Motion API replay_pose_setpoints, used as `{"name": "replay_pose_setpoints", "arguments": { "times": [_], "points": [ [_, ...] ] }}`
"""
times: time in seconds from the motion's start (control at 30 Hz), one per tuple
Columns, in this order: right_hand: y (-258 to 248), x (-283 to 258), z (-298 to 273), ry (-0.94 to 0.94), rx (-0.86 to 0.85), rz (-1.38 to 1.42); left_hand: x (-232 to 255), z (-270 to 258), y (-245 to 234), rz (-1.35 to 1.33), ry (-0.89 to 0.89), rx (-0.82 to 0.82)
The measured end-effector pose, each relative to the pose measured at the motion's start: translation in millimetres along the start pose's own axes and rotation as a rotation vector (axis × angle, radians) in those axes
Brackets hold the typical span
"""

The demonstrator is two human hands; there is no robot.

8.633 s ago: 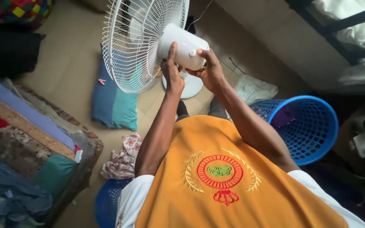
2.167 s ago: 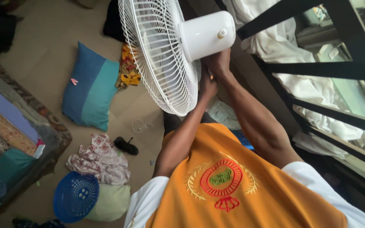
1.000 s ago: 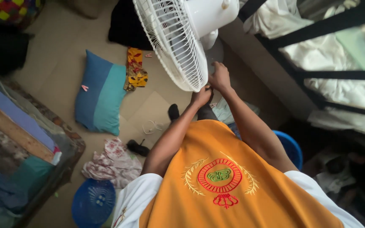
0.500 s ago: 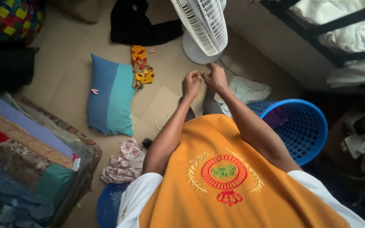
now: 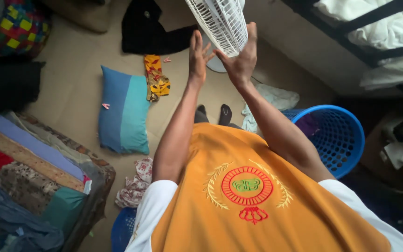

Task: The person is picking up clothespins from the floor and folding clothes.

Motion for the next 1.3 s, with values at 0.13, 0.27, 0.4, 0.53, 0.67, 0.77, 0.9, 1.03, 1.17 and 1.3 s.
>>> {"name": "replay_pose_setpoints", "arguments": {
  "times": [0.13,0.27,0.4,0.53,0.67,0.77,0.9,1.03,1.17,1.3],
  "points": [
    [-9.9,-9.2,13.8,-0.024,0.015,0.028,36.7,20.8,19.7,-0.073,-0.050,-0.112],
    [-32.8,-8.3,30.5,-0.046,-0.050,0.053,45.3,43.2,26.0,-0.285,-0.220,-0.176],
    [-54.7,-5.5,44.3,-0.071,-0.125,0.126,30.7,59.4,32.0,-0.468,-0.335,-0.192],
    [-71.9,-13.1,54.5,-0.043,-0.112,0.080,43.7,56.0,58.3,-0.474,-0.375,-0.165],
    [-82.2,-9.3,62.5,-0.026,-0.143,0.027,44.3,53.6,70.7,-0.551,-0.395,-0.065],
    [-87.9,-8.7,58.0,0.004,-0.169,0.018,11.4,49.9,63.0,-0.599,-0.362,-0.069],
    [-91.6,-0.5,56.8,0.081,-0.193,0.065,8.3,50.4,71.6,-0.624,-0.314,-0.132],
    [-86.2,12.4,43.7,0.090,-0.163,0.074,37.3,34.1,84.7,-0.575,-0.364,-0.099],
    [-66.5,22.9,23.9,0.135,-0.089,0.078,19.4,33.2,67.3,-0.542,-0.350,-0.149],
    [-41.1,20.6,4.3,0.202,-0.012,0.110,14.0,26.8,54.5,-0.454,-0.325,-0.179]
  ]
}}
Point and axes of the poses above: each hand's wrist, its own z-axis towards the middle knuckle, its own y-axis out of the palm, x = y × z, the point moved 3 cm from there along z, towards the middle knuckle, and after that the axes turned 13 degrees about -x, right-handed, at the moved point
